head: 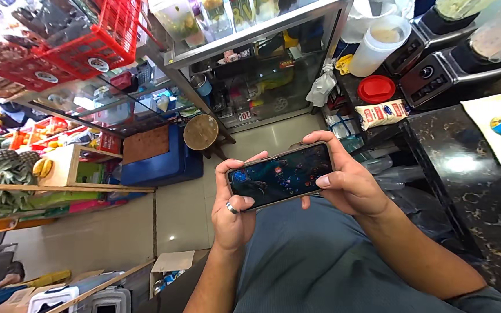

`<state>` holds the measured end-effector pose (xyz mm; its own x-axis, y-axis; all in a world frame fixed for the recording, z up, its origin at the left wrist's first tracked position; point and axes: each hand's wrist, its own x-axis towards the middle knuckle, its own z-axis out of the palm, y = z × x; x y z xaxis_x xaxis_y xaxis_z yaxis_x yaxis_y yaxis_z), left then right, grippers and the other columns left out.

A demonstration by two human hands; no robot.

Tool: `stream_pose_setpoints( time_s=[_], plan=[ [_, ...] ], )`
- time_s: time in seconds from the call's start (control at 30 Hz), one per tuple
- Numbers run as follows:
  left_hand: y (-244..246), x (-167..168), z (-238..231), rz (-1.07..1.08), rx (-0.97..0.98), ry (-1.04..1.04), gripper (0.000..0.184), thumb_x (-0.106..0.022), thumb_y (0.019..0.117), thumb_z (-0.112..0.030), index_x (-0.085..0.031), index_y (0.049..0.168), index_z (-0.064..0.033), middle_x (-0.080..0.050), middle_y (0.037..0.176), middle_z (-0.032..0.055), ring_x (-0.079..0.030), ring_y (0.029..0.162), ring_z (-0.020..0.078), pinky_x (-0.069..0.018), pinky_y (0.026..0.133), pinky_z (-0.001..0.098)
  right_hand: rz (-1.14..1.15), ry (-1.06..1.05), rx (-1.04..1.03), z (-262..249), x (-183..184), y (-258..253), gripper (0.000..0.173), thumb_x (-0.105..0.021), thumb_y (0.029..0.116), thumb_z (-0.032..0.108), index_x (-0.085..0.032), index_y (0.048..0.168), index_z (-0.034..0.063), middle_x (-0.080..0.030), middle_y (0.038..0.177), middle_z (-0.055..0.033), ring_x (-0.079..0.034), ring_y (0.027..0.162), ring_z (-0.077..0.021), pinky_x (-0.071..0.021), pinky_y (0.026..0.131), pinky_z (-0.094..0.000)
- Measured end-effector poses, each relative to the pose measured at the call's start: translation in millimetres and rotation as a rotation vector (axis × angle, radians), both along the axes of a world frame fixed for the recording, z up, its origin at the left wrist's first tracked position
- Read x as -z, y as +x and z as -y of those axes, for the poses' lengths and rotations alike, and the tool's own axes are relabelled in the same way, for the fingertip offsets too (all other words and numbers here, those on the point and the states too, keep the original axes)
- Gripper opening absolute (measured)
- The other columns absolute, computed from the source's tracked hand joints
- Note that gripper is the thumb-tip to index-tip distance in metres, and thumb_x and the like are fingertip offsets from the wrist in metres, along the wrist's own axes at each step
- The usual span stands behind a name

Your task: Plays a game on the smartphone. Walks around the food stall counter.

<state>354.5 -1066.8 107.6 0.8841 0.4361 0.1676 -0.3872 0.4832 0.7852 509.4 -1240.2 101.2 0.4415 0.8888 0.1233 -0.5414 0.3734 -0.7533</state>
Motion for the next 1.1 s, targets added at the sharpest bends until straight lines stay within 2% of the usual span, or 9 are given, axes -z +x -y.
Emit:
stream_pose_setpoints(
  time_s=[0.17, 0.3, 0.37, 0.57, 0.73, 0.8, 0.9, 1.0, 1.1],
  plan=[
    [-0.9, 0.6, 3.6, -0.015, -0.038, 0.13, 0.06, -0.068, 0.0847, 0.003, -0.044, 0.134, -0.0207, -0.058, 0.141, 0.0184, -0.06, 0.128, 0.0348, -0.0534, 0.101, 0.0492, 0.011, 0.01, 0.001, 1.7, -1.3, -0.6, 0.058, -0.054, 0.0904, 0.0, -0.043, 0.142, 0.0256, -0.061, 0.125, -0.0162, -0.072, 0.095, -0.0265, -0.0639, 0.063, -0.0364],
    [1.5, -2.3, 5.6, -0.027, -0.066, 0.036, 0.043, -0.054, 0.092, 0.0, -0.05, 0.13, -0.0202, -0.06, 0.139, 0.0194, -0.06, 0.128, 0.035, -0.0533, 0.1, 0.0495, 0.007, 0.013, -0.004, 1.7, -0.8, -0.6, 0.058, -0.053, 0.0905, -0.001, -0.043, 0.142, 0.0251, -0.061, 0.124, -0.0169, -0.072, 0.096, -0.0276, -0.064, 0.064, -0.0382],
    [0.9, -1.1, 2.6, -0.012, -0.025, -0.003, 0.044, -0.049, 0.0901, -0.002, -0.053, 0.13, -0.0211, -0.058, 0.141, 0.0195, -0.058, 0.129, 0.0356, -0.0517, 0.101, 0.0503, 0.006, 0.007, -0.002, 1.7, -0.3, 0.5, 0.057, -0.052, 0.0903, 0.0, -0.043, 0.141, 0.0246, -0.061, 0.124, -0.0176, -0.071, 0.095, -0.0283, -0.0637, 0.063, -0.0386],
    [-0.3, 1.3, 3.9, -0.008, -0.026, 0.139, 0.061, -0.069, 0.085, 0.002, -0.043, 0.135, -0.0214, -0.057, 0.143, 0.018, -0.059, 0.129, 0.0351, -0.0529, 0.102, 0.0499, 0.007, 0.013, 0.002, 2.9, -1.3, 0.6, 0.058, -0.053, 0.0901, -0.001, -0.043, 0.141, 0.0249, -0.061, 0.124, -0.0165, -0.072, 0.095, -0.0271, -0.0639, 0.063, -0.0372],
    [2.6, -2.2, 7.9, -0.043, -0.08, 0.044, 0.044, -0.054, 0.0924, 0.0, -0.048, 0.131, -0.0203, -0.06, 0.138, 0.0198, -0.061, 0.126, 0.0346, -0.0541, 0.099, 0.0492, 0.008, 0.014, -0.003, 3.0, -0.2, 0.2, 0.058, -0.053, 0.0902, 0.0, -0.043, 0.142, 0.0251, -0.061, 0.125, -0.0163, -0.072, 0.095, -0.0264, -0.0638, 0.063, -0.0367],
    [1.7, -0.4, 4.8, -0.019, -0.035, 0.011, 0.045, -0.049, 0.0902, -0.002, -0.052, 0.131, -0.0215, -0.058, 0.141, 0.0194, -0.059, 0.128, 0.0353, -0.0523, 0.1, 0.0501, 0.001, 0.008, 0.001, 2.4, 0.7, 1.0, 0.057, -0.052, 0.0906, 0.0, -0.044, 0.142, 0.0249, -0.061, 0.125, -0.0168, -0.072, 0.093, -0.0268, -0.0635, 0.062, -0.0365],
    [0.4, 3.2, 0.9, 0.021, 0.023, 0.056, 0.057, -0.056, 0.0844, 0.002, -0.049, 0.135, -0.023, -0.055, 0.145, 0.0177, -0.056, 0.131, 0.0353, -0.0509, 0.102, 0.0509, 0.003, 0.017, 0.001, 2.4, 1.4, 1.6, 0.057, -0.053, 0.0909, 0.0, -0.043, 0.142, 0.0254, -0.061, 0.125, -0.017, -0.072, 0.093, -0.027, -0.0633, 0.062, -0.0362],
    [0.3, 2.0, 4.3, -0.006, -0.038, 0.153, 0.06, -0.068, 0.0848, 0.002, -0.043, 0.134, -0.0206, -0.057, 0.142, 0.0182, -0.059, 0.128, 0.0341, -0.0531, 0.101, 0.0486, 0.015, 0.021, -0.003, 3.1, 0.8, 0.5, 0.057, -0.053, 0.0912, 0.001, -0.043, 0.142, 0.0254, -0.061, 0.126, -0.0165, -0.072, 0.094, -0.0264, -0.0638, 0.064, -0.0361],
    [1.9, -0.8, 7.1, -0.018, -0.077, 0.118, 0.051, -0.064, 0.0905, 0.003, -0.046, 0.132, -0.0191, -0.059, 0.139, 0.0197, -0.06, 0.128, 0.0351, -0.0538, 0.101, 0.0494, 0.028, 0.021, -0.009, 2.9, 0.8, 0.3, 0.057, -0.053, 0.0912, 0.001, -0.043, 0.142, 0.0257, -0.06, 0.127, -0.0159, -0.071, 0.096, -0.0266, -0.0637, 0.066, -0.0367]
  ],
)
